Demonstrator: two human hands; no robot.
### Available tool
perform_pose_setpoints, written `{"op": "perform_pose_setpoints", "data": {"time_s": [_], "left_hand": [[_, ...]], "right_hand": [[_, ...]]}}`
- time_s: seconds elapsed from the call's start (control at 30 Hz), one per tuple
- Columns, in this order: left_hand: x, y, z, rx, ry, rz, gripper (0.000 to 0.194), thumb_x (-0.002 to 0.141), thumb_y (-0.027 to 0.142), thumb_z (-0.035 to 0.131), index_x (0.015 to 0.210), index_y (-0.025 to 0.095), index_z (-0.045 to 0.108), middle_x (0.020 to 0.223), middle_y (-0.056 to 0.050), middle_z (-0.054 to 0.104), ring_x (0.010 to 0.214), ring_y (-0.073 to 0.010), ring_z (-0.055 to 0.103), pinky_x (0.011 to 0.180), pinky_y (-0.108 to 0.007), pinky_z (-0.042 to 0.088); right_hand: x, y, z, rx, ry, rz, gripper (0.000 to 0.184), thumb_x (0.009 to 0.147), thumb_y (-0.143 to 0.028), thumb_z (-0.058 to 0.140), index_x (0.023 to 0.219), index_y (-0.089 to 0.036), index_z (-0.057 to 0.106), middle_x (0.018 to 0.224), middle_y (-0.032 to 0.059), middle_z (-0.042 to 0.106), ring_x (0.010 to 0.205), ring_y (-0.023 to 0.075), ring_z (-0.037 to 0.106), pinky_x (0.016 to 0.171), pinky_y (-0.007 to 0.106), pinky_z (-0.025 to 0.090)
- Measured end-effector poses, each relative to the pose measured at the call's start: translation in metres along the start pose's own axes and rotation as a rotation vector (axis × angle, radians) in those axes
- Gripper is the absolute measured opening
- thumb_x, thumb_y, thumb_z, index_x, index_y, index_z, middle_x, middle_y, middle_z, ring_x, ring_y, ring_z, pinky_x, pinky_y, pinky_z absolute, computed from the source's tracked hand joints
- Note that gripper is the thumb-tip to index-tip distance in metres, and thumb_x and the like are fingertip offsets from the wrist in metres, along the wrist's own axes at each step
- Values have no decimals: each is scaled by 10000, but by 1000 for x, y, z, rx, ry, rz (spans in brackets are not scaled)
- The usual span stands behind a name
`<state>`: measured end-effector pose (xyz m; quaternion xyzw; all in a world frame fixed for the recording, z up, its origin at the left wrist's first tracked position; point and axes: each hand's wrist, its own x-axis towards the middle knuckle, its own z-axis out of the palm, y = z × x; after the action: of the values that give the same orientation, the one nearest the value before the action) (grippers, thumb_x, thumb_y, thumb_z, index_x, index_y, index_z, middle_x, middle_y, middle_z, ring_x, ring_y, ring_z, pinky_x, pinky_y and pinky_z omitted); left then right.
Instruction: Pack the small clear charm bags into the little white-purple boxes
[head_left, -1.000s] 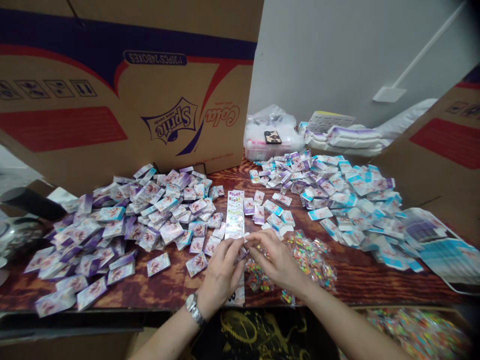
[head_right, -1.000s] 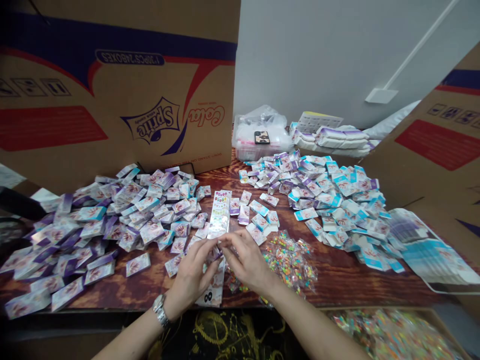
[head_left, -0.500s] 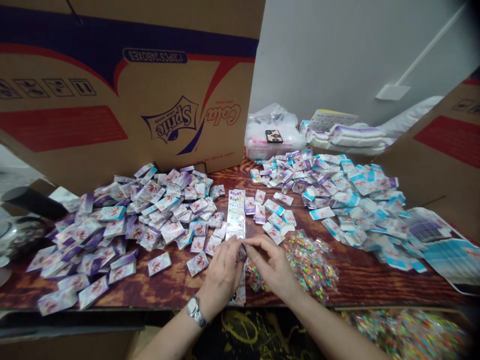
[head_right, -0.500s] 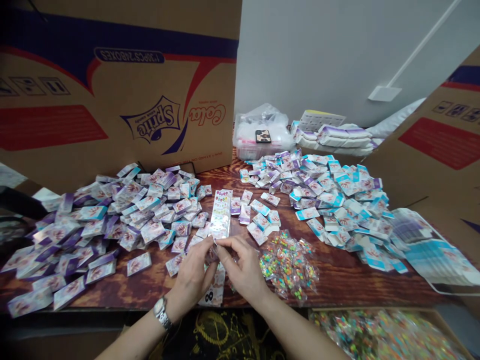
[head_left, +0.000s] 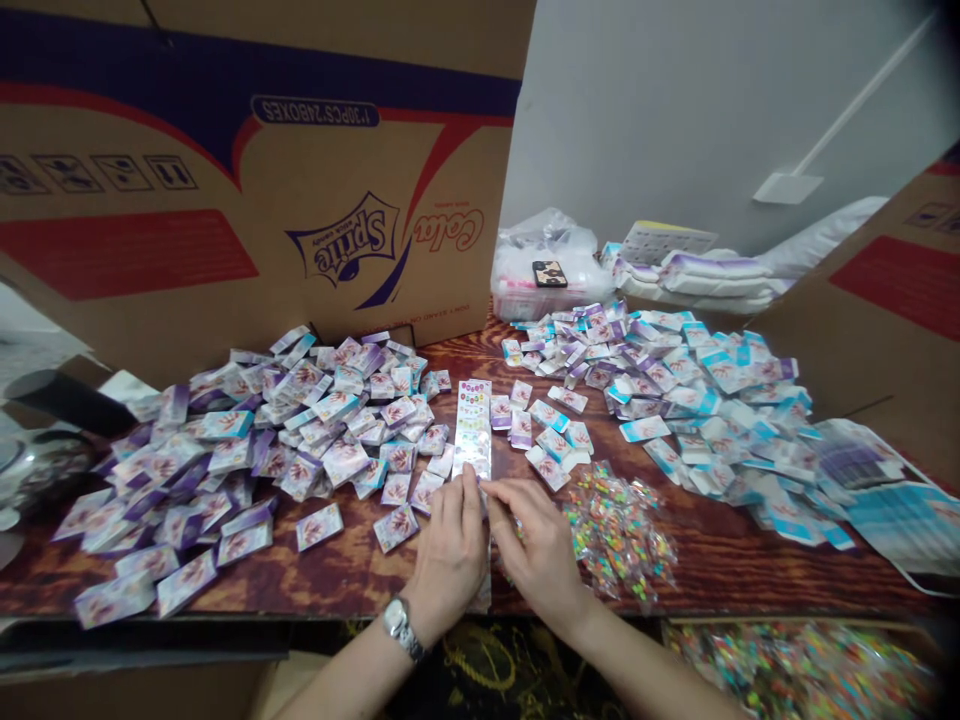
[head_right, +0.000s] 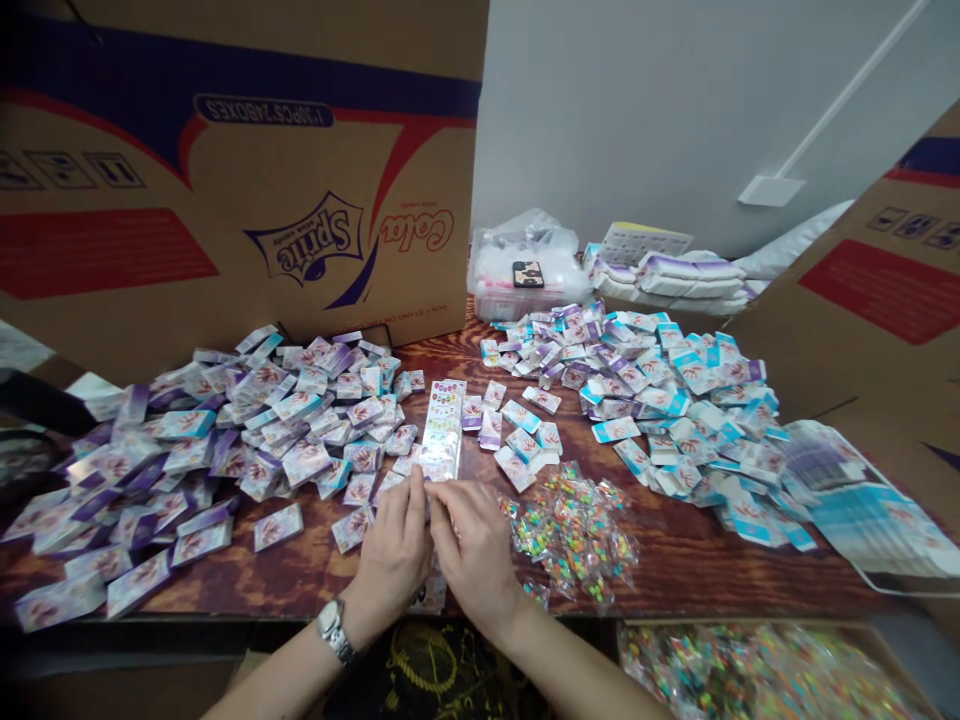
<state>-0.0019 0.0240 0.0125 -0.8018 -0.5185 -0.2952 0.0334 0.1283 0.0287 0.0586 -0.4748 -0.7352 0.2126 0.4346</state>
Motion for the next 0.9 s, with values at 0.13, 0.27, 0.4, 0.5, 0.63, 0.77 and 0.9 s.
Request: {"op": "perform_pose_setpoints", "data": {"time_s": [0.13, 0.27, 0.4, 0.5, 0.63, 0.77, 0.9], "left_hand": [[-3, 5, 3, 11, -27, -16, 693, 872, 115, 392, 1430, 36, -12, 1150, -219, 484, 1040, -286, 472, 825, -414, 484], [-3, -5, -1, 4, -58, -12, 690, 880, 127, 363, 1429, 50, -48, 1143, -205, 487, 1003, -263, 479, 806, -389, 485], [23, -56, -23, 196, -58, 1, 605, 883, 187, 394, 1424, 59, 154, 1043, -194, 537, 897, -268, 504, 707, -366, 480], [57, -105, -49, 385, 8, -129, 545, 882, 233, 400, 1374, 24, 291, 1068, -230, 527, 949, -322, 497, 762, -441, 447], [86, -133, -71, 443, 74, -196, 581, 866, 273, 446, 1369, 24, 294, 1286, -274, 402, 1195, -424, 346, 936, -582, 308], [72, -104, -62, 198, 65, -106, 549, 863, 280, 478, 1349, 64, 343, 1367, -239, 351, 1294, -374, 258, 1028, -558, 242], [28, -51, -42, -338, -200, -87, 444, 878, 279, 460, 1300, 145, 426, 1234, -156, 526, 1149, -262, 472, 966, -461, 389]], "right_hand": [[-13, -2, 11, -74, 74, -140, 368, 874, -80, 444, 1221, -191, 501, 1046, 87, 629, 936, 201, 554, 827, 364, 445], [-13, 8, 10, -18, -49, -156, 376, 898, -146, 433, 1268, -201, 463, 1091, 91, 619, 954, 199, 563, 828, 365, 464], [12, 47, 3, -41, -302, -30, 367, 937, -264, 393, 1297, -209, 438, 1124, 82, 625, 1043, 193, 567, 885, 362, 462], [37, 84, 9, -287, -425, -85, 485, 899, -342, 461, 1347, -166, 397, 1324, 141, 491, 1239, 264, 420, 1012, 459, 345], [53, 112, 26, -456, -680, -107, 763, 792, -492, 581, 1405, -132, 304, 1463, 168, 270, 1351, 332, 212, 1062, 515, 229], [51, 118, 34, -456, -696, -106, 778, 798, -546, 546, 1405, -123, 305, 1457, 181, 276, 1345, 331, 229, 1062, 516, 210], [46, 114, 32, -438, -644, -113, 682, 795, -500, 586, 1359, -167, 395, 1407, 137, 395, 1314, 330, 293, 1051, 534, 205]]}}
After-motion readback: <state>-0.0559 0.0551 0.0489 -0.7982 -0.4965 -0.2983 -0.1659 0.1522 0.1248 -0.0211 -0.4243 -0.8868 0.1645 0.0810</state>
